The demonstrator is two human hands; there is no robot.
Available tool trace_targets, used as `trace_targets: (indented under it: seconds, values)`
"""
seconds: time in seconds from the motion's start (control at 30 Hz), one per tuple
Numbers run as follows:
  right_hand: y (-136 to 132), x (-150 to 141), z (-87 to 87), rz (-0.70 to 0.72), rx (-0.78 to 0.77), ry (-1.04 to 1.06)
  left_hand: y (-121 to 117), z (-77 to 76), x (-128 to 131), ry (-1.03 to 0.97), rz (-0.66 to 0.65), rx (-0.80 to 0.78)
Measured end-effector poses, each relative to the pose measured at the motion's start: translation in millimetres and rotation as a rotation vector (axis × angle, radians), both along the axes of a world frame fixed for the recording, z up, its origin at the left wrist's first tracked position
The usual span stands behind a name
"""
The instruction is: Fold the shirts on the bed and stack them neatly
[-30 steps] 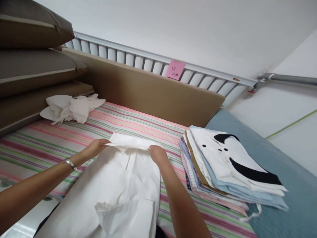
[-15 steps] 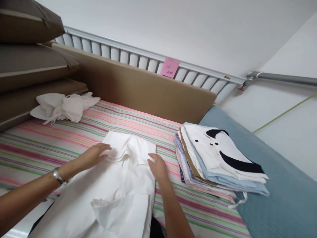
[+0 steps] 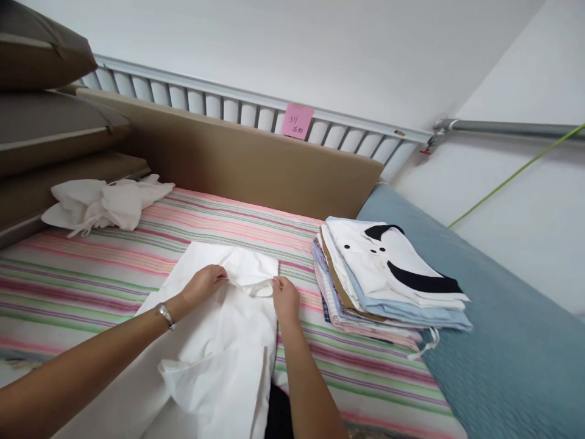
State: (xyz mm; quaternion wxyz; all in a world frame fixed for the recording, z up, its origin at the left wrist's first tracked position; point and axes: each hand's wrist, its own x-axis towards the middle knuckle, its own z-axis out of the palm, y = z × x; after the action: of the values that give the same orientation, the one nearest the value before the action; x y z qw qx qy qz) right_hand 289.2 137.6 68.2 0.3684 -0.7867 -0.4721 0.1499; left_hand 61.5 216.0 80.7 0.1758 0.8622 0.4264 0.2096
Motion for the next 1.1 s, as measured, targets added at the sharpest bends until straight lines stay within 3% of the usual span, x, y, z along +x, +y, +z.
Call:
trace_targets:
  seconds: [0.23, 0.37, 0.43, 0.57, 0.63, 0.77, 0.9, 1.1]
  values:
    - [-12, -11, -6.3, 0.043, 0.033, -0.054, -8, -18.3, -11, -0.069, 0.061, -0.112]
    - [-13, -17, -15.0, 0.003, 0.037, -0.192, -19, -17.3, -11, -0.104, -0.046, -0.115]
    - [-10, -16, -17.9, -0.02, 0.046, -0.211, -23, -13.6, -11, -0.176, -0.098, -0.201]
    - [-7, -13, -22.1, -0.037, 0.084, -0.211, -21, -3.7, -5, -0.424, 0.145, -0.615]
    - [-8, -12, -24.1, -0.045, 0.102, -0.207, -15, -0.2, 1, -0.471, 0.266, -0.719]
    - [-10, -13, -27.4, -0.07, 0.111, -0.193, -2, 1.5, 20, -0.478, 0.376, -0.835]
    - [-11, -14, -30.9, -0.086, 0.092, -0.168, 7, 6.8, 30, -0.527, 0.382, -0.842]
    - [-11, -13, -40.4, -0.113, 0.108, -0.155, 22, 18.6, 7, -0.58, 0.315, -0.819]
